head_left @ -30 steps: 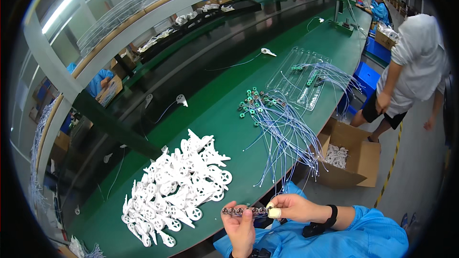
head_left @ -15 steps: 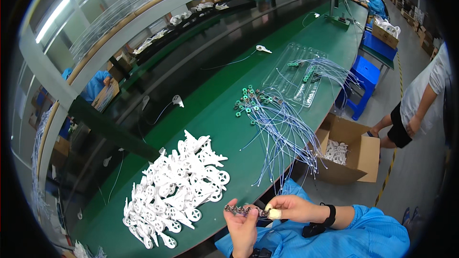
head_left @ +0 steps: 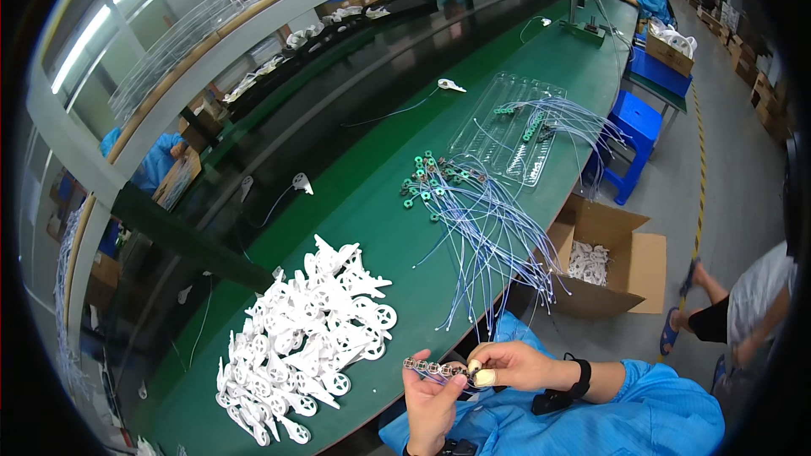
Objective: Assembling electrical wire harnesses with plastic housing components on a production line.
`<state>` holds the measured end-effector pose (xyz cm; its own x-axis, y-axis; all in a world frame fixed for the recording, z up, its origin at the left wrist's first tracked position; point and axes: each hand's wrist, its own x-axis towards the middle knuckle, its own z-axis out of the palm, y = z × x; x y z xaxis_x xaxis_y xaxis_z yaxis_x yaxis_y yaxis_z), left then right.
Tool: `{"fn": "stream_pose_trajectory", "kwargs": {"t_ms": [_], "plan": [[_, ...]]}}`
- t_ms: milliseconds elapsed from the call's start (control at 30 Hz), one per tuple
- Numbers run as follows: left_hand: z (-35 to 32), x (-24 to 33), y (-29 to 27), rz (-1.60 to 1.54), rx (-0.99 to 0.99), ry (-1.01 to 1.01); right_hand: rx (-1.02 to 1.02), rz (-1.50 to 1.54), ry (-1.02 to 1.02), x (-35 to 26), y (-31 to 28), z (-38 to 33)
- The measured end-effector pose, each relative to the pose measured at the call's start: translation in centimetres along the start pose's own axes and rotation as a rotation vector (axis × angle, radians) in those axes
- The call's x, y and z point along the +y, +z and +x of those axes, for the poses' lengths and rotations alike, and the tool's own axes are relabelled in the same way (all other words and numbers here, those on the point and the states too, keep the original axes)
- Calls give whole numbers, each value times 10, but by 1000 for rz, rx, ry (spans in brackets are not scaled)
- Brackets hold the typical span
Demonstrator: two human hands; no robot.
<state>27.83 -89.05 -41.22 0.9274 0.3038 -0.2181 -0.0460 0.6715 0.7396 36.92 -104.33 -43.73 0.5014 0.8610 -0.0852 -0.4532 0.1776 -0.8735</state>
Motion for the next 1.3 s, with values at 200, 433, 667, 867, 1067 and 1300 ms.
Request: {"fn": "stream_pose_trajectory", "kwargs": {"t_ms": [200,433,667,867,1067,1300], "plan": [[1,-6,-3,4,0,-43,-18,-18,-130,7,-6,-1],[-2,-2,18,222,27,87,30,372,99,6,2,1],[1,-6,15,344,31,85,77,478,222,9,8,9],[6,-13,-1,470,9,143,116,368,186,12,2,18],[8,-17,-13,169,123,28,108,372,168,18,2,17],[6,-1,3,16,197,63,82,400,116,12,6,20]]}}
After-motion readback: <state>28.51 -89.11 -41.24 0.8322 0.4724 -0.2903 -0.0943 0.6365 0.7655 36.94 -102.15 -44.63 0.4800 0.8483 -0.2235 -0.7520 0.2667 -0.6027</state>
